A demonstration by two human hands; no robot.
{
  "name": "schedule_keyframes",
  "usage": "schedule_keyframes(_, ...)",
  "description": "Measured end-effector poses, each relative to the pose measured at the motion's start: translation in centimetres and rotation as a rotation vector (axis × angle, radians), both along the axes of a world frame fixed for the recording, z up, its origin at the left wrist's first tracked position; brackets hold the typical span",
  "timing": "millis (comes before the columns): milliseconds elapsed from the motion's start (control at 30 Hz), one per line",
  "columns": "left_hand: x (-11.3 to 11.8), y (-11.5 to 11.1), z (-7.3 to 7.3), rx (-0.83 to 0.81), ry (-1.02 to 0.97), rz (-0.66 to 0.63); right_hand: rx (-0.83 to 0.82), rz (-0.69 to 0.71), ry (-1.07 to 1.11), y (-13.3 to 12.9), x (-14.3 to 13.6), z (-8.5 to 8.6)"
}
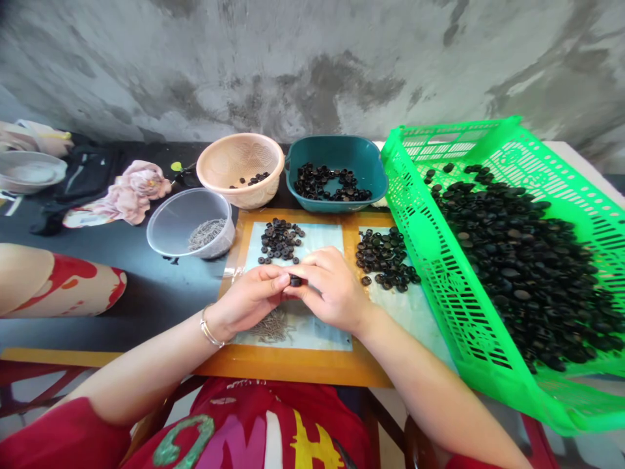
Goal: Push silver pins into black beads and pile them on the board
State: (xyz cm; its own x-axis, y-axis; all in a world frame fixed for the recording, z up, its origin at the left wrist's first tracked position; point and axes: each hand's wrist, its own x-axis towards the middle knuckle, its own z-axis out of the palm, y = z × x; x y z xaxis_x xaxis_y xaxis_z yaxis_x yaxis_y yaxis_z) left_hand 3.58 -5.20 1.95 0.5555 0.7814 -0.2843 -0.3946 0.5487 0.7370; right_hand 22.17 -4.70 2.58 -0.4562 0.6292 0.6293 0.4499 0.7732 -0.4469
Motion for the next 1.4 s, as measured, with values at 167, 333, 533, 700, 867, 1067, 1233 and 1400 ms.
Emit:
schedule_keyframes(167,0.2,-0.2,0.0,0.084,0.053,0.013,0.036,-0.022,0.051,0.1,-0.1,0.1)
schedule_keyframes(333,-0.1,0.4,0.3,0.261,0.255,0.141,0.052,-0.059,0.064,0.3,0.5,0.5)
schedule_keyframes(533,-1.7,2.8,0.1,0.400,0.531,0.333,-0.007,-0.175,0.160,0.6,1.3,0.8)
schedule_keyframes(700,-2.9,4.4,-0.5,0.579,0.772,0.381,-0.197,-0.233,0.815,2.7,4.0,1.1)
schedule_keyframes(867,-3.5,4.7,-0.8,0.852,1.091,0.276,-0.395,-0.166,1.691,4.3,9.8,3.8)
schedule_keyframes(1067,-4.3,4.6,-0.7,1.083,1.326,0.025,-0.701,-0.079,1.325,2.7,5.7,2.6)
schedule_keyframes(1233,-4.2,4.3,-0.8,1.125,1.287,-0.088,-0.466,-0.029,0.075,0.4,-1.0,-1.8)
schedule_keyframes(1400,-3.5,3.9,-0.7,1.195,1.179,-0.133,-0.269,0.061,-0.375,-0.2,-2.7,-4.1)
